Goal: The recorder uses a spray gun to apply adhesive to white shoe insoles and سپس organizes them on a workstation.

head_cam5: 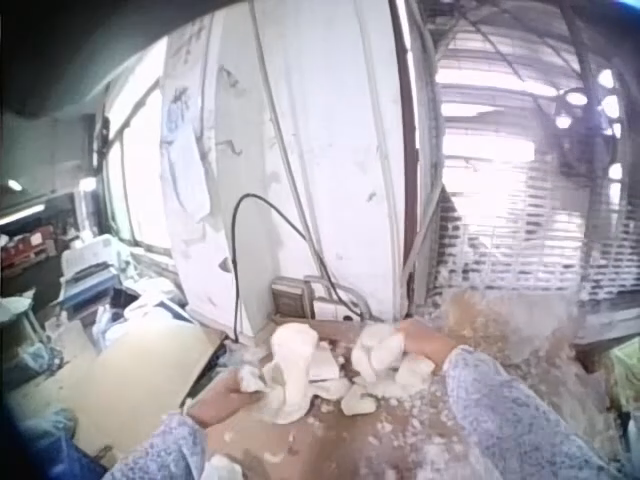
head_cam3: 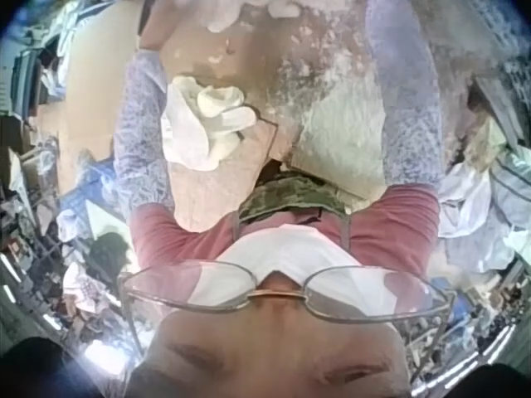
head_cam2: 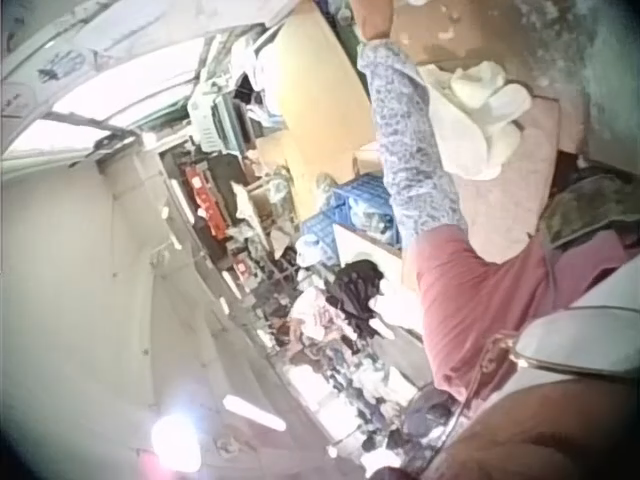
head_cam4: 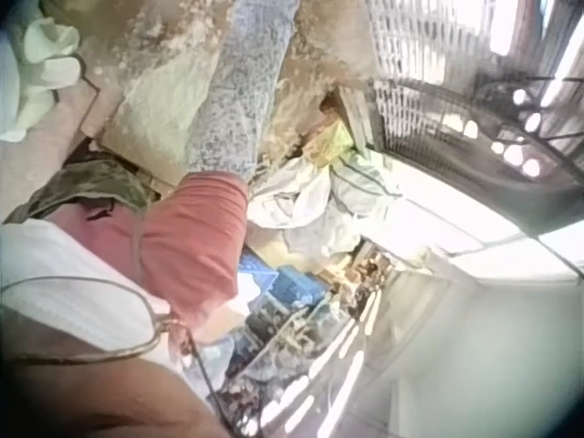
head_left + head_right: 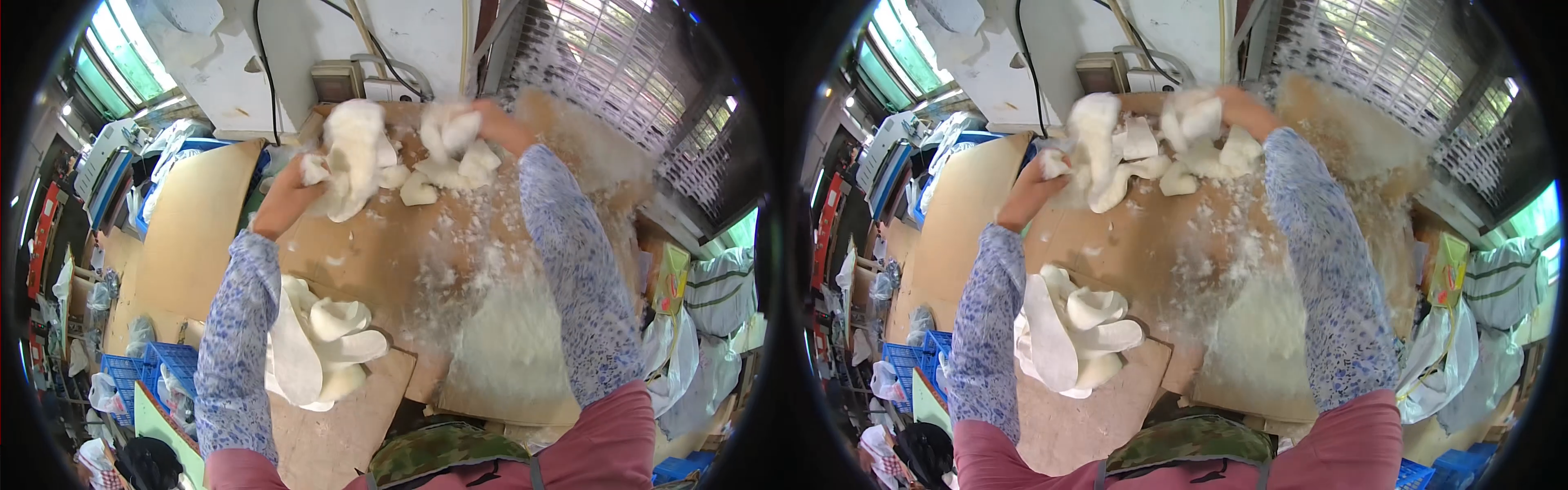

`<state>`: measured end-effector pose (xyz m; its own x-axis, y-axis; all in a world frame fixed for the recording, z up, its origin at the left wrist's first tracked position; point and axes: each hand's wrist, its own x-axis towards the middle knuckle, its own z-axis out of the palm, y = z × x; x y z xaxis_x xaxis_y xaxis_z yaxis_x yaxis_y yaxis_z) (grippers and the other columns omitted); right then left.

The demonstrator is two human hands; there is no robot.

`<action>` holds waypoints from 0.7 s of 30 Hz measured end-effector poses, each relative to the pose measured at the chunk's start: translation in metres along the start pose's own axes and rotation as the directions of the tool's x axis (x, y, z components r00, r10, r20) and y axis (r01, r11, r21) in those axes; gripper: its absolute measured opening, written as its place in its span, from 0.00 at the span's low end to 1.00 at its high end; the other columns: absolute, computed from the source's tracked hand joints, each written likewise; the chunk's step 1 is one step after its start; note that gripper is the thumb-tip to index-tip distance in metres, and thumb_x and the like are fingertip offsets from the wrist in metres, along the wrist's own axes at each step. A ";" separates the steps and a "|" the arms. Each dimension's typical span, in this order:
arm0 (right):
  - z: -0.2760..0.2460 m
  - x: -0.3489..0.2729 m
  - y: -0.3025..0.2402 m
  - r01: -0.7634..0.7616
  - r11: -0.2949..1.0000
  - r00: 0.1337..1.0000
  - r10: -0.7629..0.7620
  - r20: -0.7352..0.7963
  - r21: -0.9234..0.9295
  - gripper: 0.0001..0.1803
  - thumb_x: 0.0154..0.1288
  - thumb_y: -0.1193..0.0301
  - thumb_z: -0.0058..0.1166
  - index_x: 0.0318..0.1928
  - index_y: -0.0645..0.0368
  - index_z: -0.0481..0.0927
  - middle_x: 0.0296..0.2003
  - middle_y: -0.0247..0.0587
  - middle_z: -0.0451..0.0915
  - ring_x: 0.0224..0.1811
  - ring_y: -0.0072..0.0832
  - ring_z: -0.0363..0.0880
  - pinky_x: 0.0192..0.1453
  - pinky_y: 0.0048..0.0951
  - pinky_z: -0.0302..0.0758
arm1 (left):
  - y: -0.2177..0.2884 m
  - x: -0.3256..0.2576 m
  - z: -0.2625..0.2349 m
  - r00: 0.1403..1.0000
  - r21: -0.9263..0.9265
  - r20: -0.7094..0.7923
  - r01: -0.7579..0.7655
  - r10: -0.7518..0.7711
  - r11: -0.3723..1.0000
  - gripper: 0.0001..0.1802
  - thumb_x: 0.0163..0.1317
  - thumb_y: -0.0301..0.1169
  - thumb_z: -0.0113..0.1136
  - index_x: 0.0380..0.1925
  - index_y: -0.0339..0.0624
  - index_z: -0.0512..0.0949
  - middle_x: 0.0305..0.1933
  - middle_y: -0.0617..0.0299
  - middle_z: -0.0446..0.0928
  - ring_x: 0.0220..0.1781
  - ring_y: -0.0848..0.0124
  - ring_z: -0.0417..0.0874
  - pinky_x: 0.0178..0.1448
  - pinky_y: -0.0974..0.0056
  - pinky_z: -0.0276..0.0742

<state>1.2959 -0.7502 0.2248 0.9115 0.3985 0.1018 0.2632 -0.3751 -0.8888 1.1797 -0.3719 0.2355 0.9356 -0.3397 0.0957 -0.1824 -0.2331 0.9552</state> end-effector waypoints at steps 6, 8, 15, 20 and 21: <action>-0.001 -0.039 -0.068 0.069 0.995 0.987 -0.079 -0.142 -0.076 0.13 0.54 0.66 0.60 0.35 0.64 0.79 0.26 0.33 0.78 0.29 0.19 0.75 0.31 0.25 0.70 | 0.050 -0.011 0.008 0.992 -0.092 -0.088 -0.098 0.090 0.991 0.19 0.55 0.24 0.58 0.49 0.40 0.70 0.42 0.65 0.75 0.44 0.76 0.75 0.49 0.70 0.71; 0.001 -0.049 -0.090 0.058 0.856 0.997 -0.078 -0.017 -0.514 0.12 0.54 0.68 0.60 0.34 0.64 0.78 0.23 0.34 0.76 0.27 0.18 0.72 0.30 0.26 0.67 | 0.064 -0.016 0.010 0.995 -0.099 -0.077 -0.077 0.069 0.992 0.20 0.55 0.25 0.58 0.49 0.42 0.70 0.42 0.66 0.74 0.45 0.75 0.74 0.50 0.69 0.70; 0.065 -0.089 -0.149 0.520 0.854 0.853 -0.519 0.062 0.002 0.12 0.54 0.71 0.60 0.38 0.62 0.78 0.26 0.32 0.76 0.28 0.20 0.71 0.33 0.24 0.68 | 0.099 -0.026 0.042 0.998 -0.123 0.041 -0.047 0.053 0.991 0.21 0.55 0.26 0.59 0.50 0.43 0.68 0.46 0.65 0.71 0.50 0.75 0.72 0.52 0.69 0.69; 0.076 -0.095 -0.159 0.504 0.859 0.855 -0.484 0.187 -0.085 0.12 0.52 0.77 0.59 0.39 0.63 0.78 0.36 0.33 0.78 0.35 0.18 0.73 0.38 0.22 0.71 | 0.111 -0.029 0.061 0.982 -0.027 0.043 -0.184 0.185 0.983 0.19 0.55 0.24 0.57 0.48 0.44 0.68 0.44 0.66 0.72 0.48 0.78 0.72 0.51 0.72 0.68; 0.065 -0.098 -0.158 0.395 0.914 0.911 -0.378 0.164 -0.092 0.11 0.52 0.74 0.60 0.38 0.62 0.79 0.36 0.34 0.78 0.34 0.19 0.73 0.37 0.23 0.70 | 0.114 -0.031 0.062 0.967 0.006 -0.004 -0.256 0.256 0.967 0.18 0.55 0.24 0.56 0.47 0.44 0.68 0.43 0.67 0.72 0.47 0.78 0.72 0.51 0.72 0.68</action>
<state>1.1445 -0.6758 0.3266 0.6792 0.6424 0.3551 0.6300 -0.2619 -0.7311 1.1114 -0.4450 0.3239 0.8591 -0.3846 0.3377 -0.4173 -0.1441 0.8973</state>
